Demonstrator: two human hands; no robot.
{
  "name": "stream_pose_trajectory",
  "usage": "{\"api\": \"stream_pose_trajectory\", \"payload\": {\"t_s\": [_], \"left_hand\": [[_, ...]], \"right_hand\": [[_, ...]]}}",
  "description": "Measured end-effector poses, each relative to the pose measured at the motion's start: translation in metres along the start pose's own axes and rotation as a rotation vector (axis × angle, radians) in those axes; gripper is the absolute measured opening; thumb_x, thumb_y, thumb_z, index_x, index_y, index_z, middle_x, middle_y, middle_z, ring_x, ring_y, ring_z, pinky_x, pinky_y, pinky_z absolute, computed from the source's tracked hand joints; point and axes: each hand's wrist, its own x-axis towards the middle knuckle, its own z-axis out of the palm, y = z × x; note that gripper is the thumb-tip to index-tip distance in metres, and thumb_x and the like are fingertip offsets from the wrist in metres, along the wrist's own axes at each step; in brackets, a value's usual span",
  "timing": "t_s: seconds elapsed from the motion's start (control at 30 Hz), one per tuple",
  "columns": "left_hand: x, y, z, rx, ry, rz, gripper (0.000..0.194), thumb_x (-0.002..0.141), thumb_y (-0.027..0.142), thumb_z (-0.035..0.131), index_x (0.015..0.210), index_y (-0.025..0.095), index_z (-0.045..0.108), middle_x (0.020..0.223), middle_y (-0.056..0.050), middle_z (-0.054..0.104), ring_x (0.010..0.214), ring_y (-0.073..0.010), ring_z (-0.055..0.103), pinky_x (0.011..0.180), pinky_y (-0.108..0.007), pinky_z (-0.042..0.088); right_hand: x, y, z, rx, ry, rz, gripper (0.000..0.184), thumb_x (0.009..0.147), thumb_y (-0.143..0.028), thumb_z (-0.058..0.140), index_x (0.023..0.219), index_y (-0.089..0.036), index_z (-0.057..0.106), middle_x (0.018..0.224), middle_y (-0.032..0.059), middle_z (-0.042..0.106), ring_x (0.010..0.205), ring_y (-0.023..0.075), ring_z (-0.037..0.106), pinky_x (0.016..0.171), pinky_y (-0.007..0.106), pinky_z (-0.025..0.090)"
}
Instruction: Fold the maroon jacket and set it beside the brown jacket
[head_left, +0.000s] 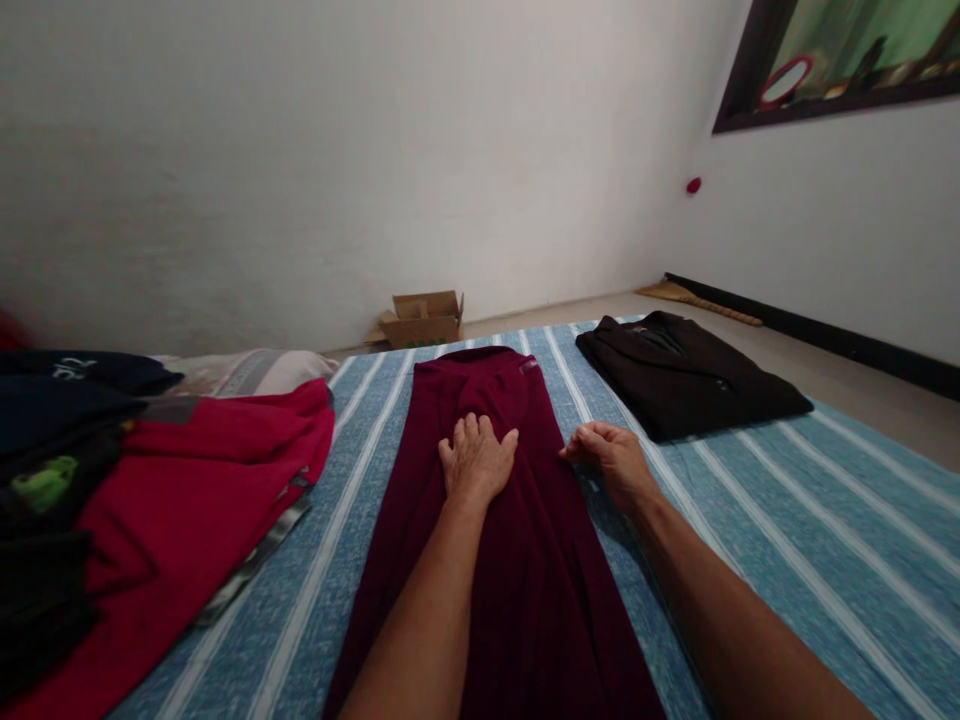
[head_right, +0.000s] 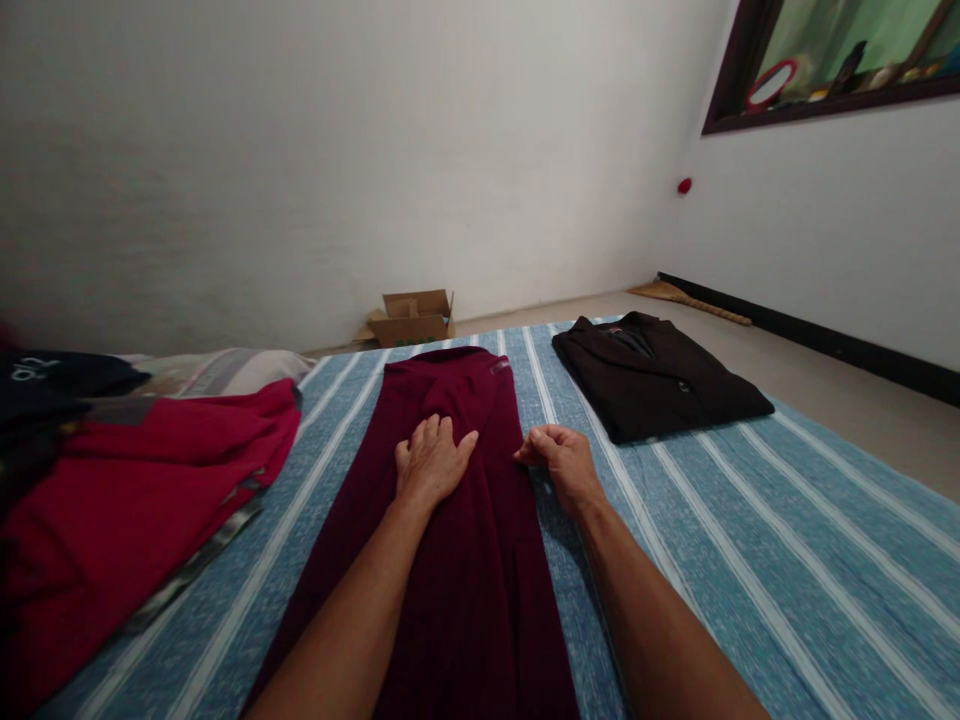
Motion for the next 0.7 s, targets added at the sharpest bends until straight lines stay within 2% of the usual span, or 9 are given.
{"api": "stream_pose_trajectory", "payload": {"t_s": [0.13, 0.2, 0.33, 0.4, 0.43, 0.53, 0.7], "left_hand": [[-0.001, 0.001, -0.001, 0.004, -0.009, -0.001, 0.062, 0.088, 0.054, 0.022, 0.13, 0.014, 0.043, 0.144, -0.014, 0.034, 0.132, -0.0295, 0.028, 0.102, -0.049, 0.026], [-0.001, 0.001, -0.002, 0.008, -0.021, -0.004, 0.062, 0.088, 0.054, 0.021, 0.132, 0.014, 0.042, 0.144, -0.014, 0.034, 0.132, -0.0295, 0.027, 0.102, -0.049, 0.026], [-0.001, 0.001, -0.002, 0.008, -0.024, -0.003, 0.062, 0.088, 0.054, 0.021, 0.132, 0.014, 0.042, 0.145, -0.014, 0.033, 0.132, -0.0292, 0.027, 0.102, -0.049, 0.026], [-0.001, 0.001, -0.002, 0.004, -0.027, -0.004, 0.062, 0.088, 0.054, 0.021, 0.132, 0.014, 0.041, 0.145, -0.015, 0.033, 0.133, -0.0292, 0.027, 0.102, -0.05, 0.025], [-0.001, 0.001, -0.002, 0.002, -0.031, -0.006, 0.062, 0.088, 0.054, 0.021, 0.132, 0.014, 0.041, 0.145, -0.015, 0.033, 0.133, -0.0292, 0.026, 0.102, -0.05, 0.025], [-0.001, 0.001, -0.002, -0.001, -0.032, -0.01, 0.063, 0.088, 0.054, 0.022, 0.132, 0.013, 0.042, 0.145, -0.014, 0.033, 0.133, -0.0294, 0.026, 0.103, -0.05, 0.025], [-0.002, 0.001, -0.001, -0.003, 0.003, 0.001, 0.059, 0.088, 0.053, 0.024, 0.129, 0.015, 0.044, 0.144, -0.014, 0.035, 0.132, -0.0293, 0.028, 0.102, -0.049, 0.026]], "right_hand": [[0.0, 0.0, 0.0, -0.007, -0.02, -0.003, 0.034, 0.071, -0.049, 0.064, 0.059, -0.017, 0.06, 0.06, 0.0042, 0.062, 0.059, 0.0159, 0.06, 0.064, 0.03, 0.048], [0.001, 0.002, -0.001, -0.078, 0.041, -0.024, 0.036, 0.072, -0.049, 0.062, 0.057, -0.017, 0.059, 0.058, 0.0046, 0.061, 0.056, 0.0153, 0.058, 0.061, 0.029, 0.046], [0.006, 0.009, -0.008, -0.485, 0.277, -0.165, 0.021, 0.07, -0.036, 0.061, 0.061, -0.018, 0.06, 0.057, 0.0023, 0.059, 0.055, 0.0153, 0.053, 0.058, 0.029, 0.043], [0.008, 0.013, -0.011, -0.704, 0.355, -0.312, 0.012, 0.072, -0.028, 0.056, 0.073, -0.018, 0.063, 0.068, 0.0033, 0.061, 0.064, 0.0174, 0.056, 0.065, 0.031, 0.044], [0.008, 0.015, -0.012, -0.786, 0.368, -0.385, 0.016, 0.073, -0.025, 0.053, 0.081, -0.018, 0.064, 0.076, 0.0046, 0.063, 0.071, 0.0187, 0.057, 0.069, 0.033, 0.045], [0.007, 0.018, -0.009, -0.94, 0.291, -0.522, 0.025, 0.078, -0.022, 0.048, 0.096, -0.018, 0.064, 0.094, 0.0079, 0.062, 0.088, 0.0207, 0.057, 0.078, 0.035, 0.045], [0.004, 0.022, 0.005, -1.08, -0.002, -0.61, 0.016, 0.08, -0.025, 0.056, 0.09, -0.022, 0.069, 0.11, 0.0095, 0.058, 0.106, 0.0217, 0.052, 0.092, 0.038, 0.041]]}}
